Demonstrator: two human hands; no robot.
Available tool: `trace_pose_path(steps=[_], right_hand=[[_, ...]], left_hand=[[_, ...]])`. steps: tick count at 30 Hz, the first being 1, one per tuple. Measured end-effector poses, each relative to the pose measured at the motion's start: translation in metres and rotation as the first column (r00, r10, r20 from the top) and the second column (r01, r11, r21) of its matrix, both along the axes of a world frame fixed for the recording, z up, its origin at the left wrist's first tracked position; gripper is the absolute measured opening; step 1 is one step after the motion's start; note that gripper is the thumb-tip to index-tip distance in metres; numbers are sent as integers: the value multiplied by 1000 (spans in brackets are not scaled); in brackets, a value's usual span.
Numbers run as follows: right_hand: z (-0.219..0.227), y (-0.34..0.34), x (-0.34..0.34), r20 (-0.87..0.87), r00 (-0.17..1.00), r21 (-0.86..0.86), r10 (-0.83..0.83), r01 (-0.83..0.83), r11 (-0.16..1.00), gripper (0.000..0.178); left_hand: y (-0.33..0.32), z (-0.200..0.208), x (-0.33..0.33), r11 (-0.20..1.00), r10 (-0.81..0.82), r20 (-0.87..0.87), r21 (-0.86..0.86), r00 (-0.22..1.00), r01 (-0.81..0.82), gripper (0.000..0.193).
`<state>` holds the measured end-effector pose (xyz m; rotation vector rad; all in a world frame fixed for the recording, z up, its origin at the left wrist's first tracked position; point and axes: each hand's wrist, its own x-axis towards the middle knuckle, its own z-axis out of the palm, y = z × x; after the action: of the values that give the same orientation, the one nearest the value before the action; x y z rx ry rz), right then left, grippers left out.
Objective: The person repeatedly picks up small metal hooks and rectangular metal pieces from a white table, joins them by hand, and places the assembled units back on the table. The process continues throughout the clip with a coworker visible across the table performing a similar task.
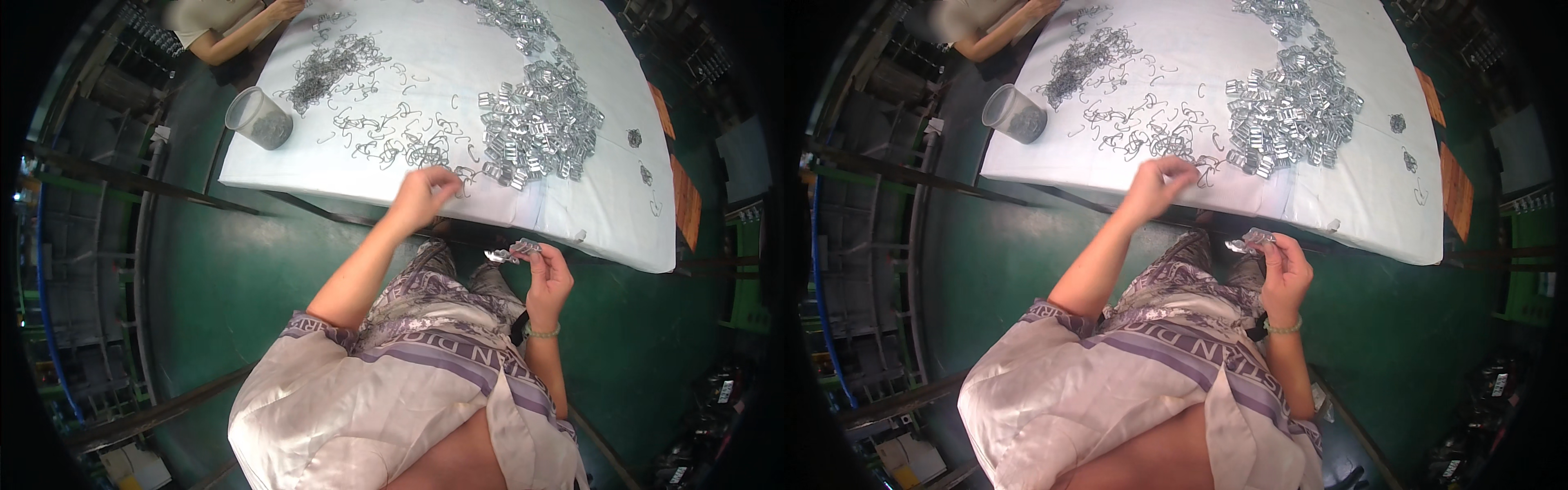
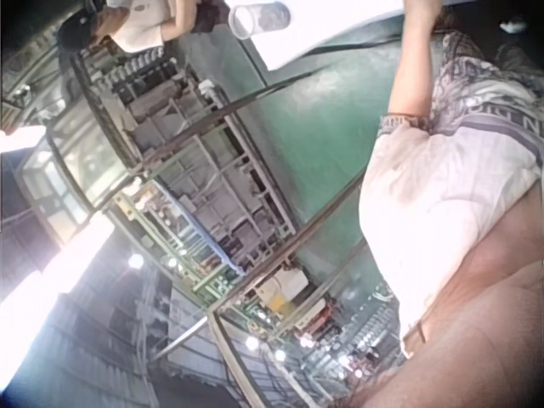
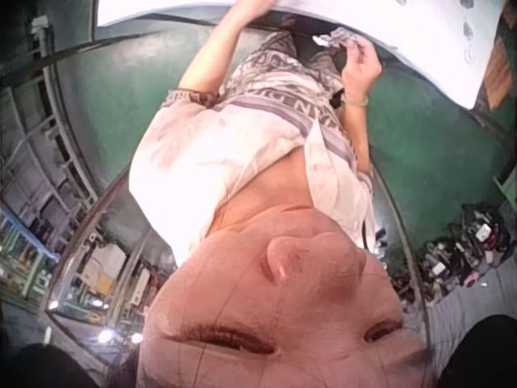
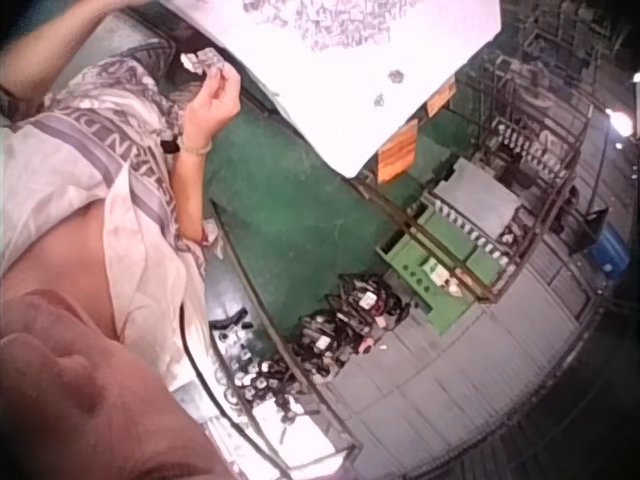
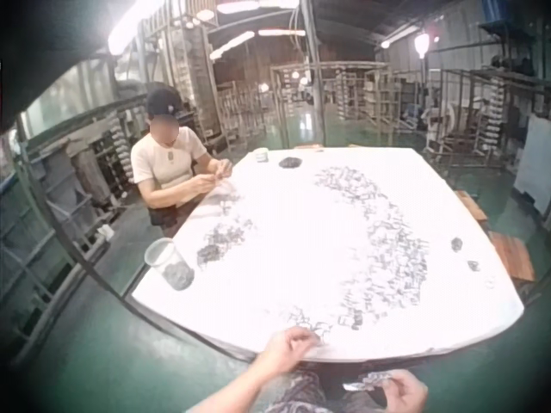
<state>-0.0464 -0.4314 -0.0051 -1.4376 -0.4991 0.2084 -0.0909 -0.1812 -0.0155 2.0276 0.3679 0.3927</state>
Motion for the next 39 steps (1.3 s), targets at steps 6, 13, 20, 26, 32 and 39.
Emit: trace_pose_path(steps=[6,13,20,26,32,39], right_hand=[[2,-3,-1,9,1000,10,15,-15,1000,15],[6,-7,-2,22,1000,-5,15,-15,1000,14],[4,-8,-4,-8,1000,17,18,-18,1000,13],[6,-7,-7,-18,1000,3,16,-16,1000,12],[4,-2,-3,-37,999,-15,10,-11,1000,11],[4,1,-2,-7,1000,-23,4,-4,1000,11]], left_hand=[[61,-16,44,819,28,86,570,996,-72,9],[76,-19,78,306,-246,-194,914,950,266,3],[81,-24,92,224,-175,-286,920,942,321,9],[86,-8,83,766,-76,-167,621,983,165,13],[81,-1,68,982,7,-184,186,983,28,16],[79,-39,69,996,-73,-24,-51,997,71,7]])
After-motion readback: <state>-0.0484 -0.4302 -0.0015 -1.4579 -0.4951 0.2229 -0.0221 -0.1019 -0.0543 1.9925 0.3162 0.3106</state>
